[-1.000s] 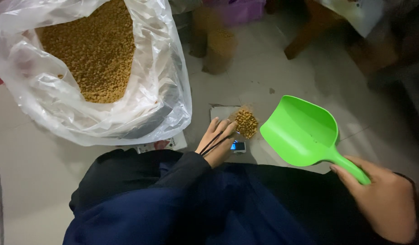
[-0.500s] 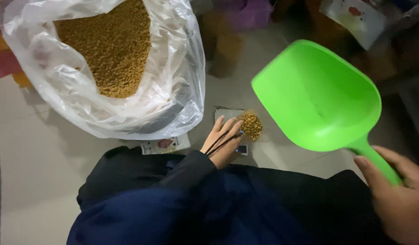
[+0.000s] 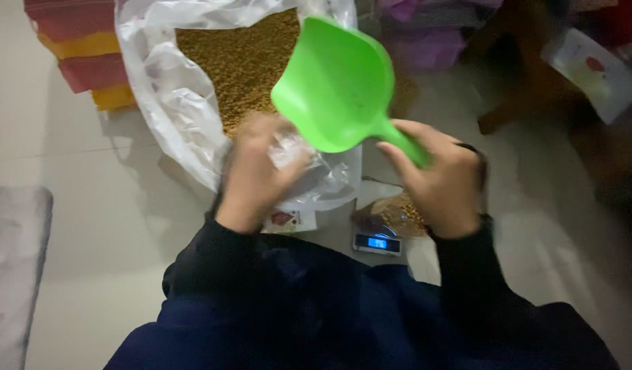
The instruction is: Scooping dry animal feed from a large bag and weighing it on a digital scale.
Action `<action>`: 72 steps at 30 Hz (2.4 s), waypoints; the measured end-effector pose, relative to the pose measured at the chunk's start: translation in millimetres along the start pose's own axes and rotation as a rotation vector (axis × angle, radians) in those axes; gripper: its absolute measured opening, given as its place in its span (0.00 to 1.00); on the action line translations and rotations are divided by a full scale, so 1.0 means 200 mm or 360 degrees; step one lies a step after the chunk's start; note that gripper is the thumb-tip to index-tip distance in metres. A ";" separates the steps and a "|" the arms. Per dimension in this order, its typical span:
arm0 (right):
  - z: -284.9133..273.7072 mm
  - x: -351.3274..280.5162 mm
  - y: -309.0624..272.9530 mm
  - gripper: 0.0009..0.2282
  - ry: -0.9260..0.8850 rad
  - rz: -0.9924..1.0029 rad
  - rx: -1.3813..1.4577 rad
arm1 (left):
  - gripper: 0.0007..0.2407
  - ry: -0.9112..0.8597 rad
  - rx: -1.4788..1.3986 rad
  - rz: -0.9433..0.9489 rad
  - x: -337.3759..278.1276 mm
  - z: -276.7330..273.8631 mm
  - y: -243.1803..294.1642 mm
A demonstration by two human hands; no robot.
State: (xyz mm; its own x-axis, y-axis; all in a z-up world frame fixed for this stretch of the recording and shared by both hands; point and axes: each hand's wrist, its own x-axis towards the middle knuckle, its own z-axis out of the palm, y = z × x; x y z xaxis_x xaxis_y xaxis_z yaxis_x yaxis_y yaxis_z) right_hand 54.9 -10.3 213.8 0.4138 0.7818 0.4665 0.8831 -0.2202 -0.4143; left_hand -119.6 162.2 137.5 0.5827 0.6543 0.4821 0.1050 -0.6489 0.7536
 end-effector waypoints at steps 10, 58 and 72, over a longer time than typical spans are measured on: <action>0.67 0.20 -0.08 0.13 -0.0394 -0.0185 -0.0224 | 0.17 0.1026 -0.0154 -0.0219 0.00 -0.23 -0.50; 0.12 -0.49 0.37 0.13 -0.0148 0.0726 0.0615 | 0.19 0.0827 0.0052 -0.0182 0.09 0.00 -0.32; -0.66 -1.10 0.84 0.14 -0.0015 0.1182 -0.0453 | 0.13 0.0015 0.0392 0.0459 -0.11 0.63 0.21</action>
State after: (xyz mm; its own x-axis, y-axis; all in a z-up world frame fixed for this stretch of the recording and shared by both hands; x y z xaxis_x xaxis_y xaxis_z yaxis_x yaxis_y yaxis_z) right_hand 142.0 -297.5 144.6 0.9159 0.3764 0.1395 0.3999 -0.8255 -0.3983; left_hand -26.1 72.0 102.3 0.6095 0.4335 0.6638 0.1288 -0.8803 0.4567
